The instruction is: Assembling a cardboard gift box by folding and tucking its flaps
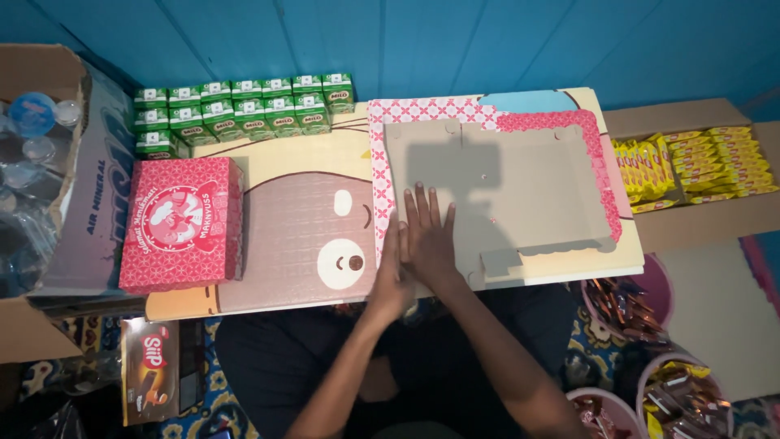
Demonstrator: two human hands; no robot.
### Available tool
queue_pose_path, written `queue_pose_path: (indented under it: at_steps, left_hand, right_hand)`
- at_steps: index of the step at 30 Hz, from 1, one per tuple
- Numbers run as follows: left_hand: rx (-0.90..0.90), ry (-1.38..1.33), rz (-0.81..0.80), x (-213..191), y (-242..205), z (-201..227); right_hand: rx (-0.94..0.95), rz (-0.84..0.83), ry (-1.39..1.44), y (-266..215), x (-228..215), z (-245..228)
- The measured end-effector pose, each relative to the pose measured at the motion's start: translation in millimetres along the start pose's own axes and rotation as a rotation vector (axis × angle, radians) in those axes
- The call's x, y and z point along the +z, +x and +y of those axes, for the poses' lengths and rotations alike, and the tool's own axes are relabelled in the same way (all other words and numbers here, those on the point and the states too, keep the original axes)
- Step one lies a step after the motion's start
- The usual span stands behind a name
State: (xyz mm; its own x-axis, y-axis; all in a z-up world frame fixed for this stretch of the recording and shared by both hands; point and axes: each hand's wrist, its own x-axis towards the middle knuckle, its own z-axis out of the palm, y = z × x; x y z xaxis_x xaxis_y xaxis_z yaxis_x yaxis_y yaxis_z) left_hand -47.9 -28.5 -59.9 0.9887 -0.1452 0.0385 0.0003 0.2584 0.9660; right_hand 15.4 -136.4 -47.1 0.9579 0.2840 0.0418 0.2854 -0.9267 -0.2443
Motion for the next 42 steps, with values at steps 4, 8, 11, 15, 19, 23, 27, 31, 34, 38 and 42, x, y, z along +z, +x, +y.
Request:
queue_pose_path:
  at_steps: [4,8,11,15,19,23,27,31,34,38,42]
  left_hand:
    - [-0.036,0.158,0.048,-18,-1,6]
    - [-0.056,0.178,0.086,-23,-4,22]
    - [-0.071,0.072,0.135,-31,3,8]
    - [-0.011,-0.149,0.233,-45,31,-3]
    - [0.057,-0.208,0.250,-62,66,-25]
    - [0.097,-0.268,0.264,-66,96,-20]
    - [0.090,-0.112,0.256,-75,124,-48]
    - [0.078,0.080,0.224,-54,126,-26]
    - [0.060,-0.064,0.149,-21,122,4]
    - [0.123,0.159,0.050,-10,130,-13]
    - [0.069,0.507,0.068,-8,140,-42]
  right_hand:
    - [-0.020,0.057,-0.014,0,6,3]
    - [-0.028,0.160,-0.045,12,14,9]
    - [-0.006,0.226,-0.121,40,23,17]
    - [-0.095,0.519,-0.193,70,21,18]
    - [0.027,0.096,-0.111,103,0,21]
    - [0.019,-0.060,-0.077,107,-14,18]
    - [-0.052,0.042,-0.128,104,-8,18]
    - [-0.091,0.131,-0.102,113,12,31]
    - [-0.099,0.004,-0.181,117,9,34]
    - [-0.066,-0.104,-0.211,127,24,41]
    - [-0.091,-0.112,-0.365,136,59,64]
